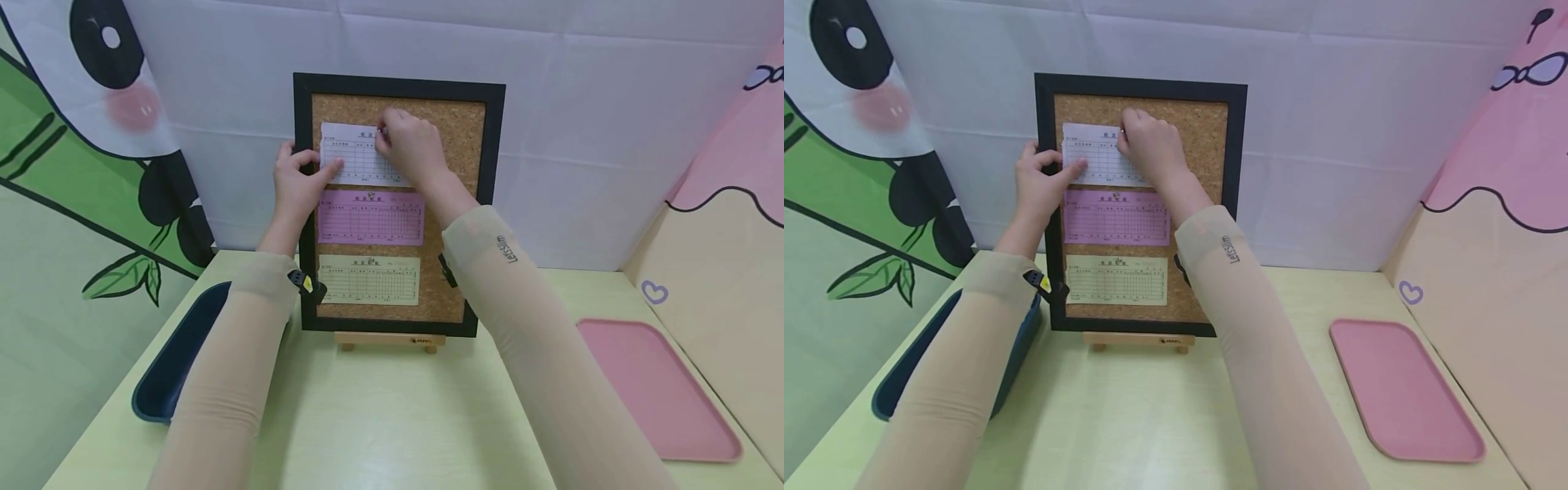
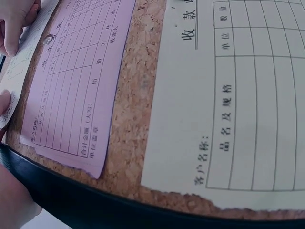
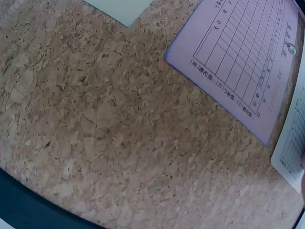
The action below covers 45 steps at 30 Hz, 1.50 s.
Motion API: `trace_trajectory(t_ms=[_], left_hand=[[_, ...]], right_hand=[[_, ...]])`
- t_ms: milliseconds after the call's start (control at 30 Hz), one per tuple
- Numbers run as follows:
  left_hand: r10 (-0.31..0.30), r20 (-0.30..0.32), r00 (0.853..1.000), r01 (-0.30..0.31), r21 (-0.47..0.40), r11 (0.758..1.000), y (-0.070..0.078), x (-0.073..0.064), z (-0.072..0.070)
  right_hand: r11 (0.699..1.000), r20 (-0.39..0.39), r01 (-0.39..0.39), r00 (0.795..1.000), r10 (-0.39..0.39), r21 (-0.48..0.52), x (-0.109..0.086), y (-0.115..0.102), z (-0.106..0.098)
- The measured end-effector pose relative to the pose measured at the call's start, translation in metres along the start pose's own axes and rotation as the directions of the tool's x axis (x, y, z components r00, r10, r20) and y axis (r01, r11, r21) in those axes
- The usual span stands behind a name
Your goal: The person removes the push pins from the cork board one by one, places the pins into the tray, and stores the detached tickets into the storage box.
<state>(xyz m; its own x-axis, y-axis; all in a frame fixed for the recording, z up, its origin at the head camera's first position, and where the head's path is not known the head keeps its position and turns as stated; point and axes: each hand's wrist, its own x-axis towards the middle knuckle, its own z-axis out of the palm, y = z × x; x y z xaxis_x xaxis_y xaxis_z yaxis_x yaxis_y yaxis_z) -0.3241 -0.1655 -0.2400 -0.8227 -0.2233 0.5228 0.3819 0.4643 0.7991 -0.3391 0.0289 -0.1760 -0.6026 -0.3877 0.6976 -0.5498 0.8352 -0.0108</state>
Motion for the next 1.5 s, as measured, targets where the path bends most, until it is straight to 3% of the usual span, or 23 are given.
trace_trajectory(t_ms=[267, 1500], left_hand=[[-0.02, 0.005, 1.0, 0.02, -0.017, 1.0, 0.0017, -0.0004, 0.0002], [-0.013, 0.001, 1.0, 0.013, -0.027, 1.0, 0.0006, 0.0002, 0.0003]], right_hand=[[0.999, -0.002, 0.034, 0.999, -0.034, -0.008, 0.0009, 0.0018, -0.0005], [0.996, -0.045, 0.019, 0.999, -0.015, 0.084, 0.0011, 0.0049, 0.0013]])
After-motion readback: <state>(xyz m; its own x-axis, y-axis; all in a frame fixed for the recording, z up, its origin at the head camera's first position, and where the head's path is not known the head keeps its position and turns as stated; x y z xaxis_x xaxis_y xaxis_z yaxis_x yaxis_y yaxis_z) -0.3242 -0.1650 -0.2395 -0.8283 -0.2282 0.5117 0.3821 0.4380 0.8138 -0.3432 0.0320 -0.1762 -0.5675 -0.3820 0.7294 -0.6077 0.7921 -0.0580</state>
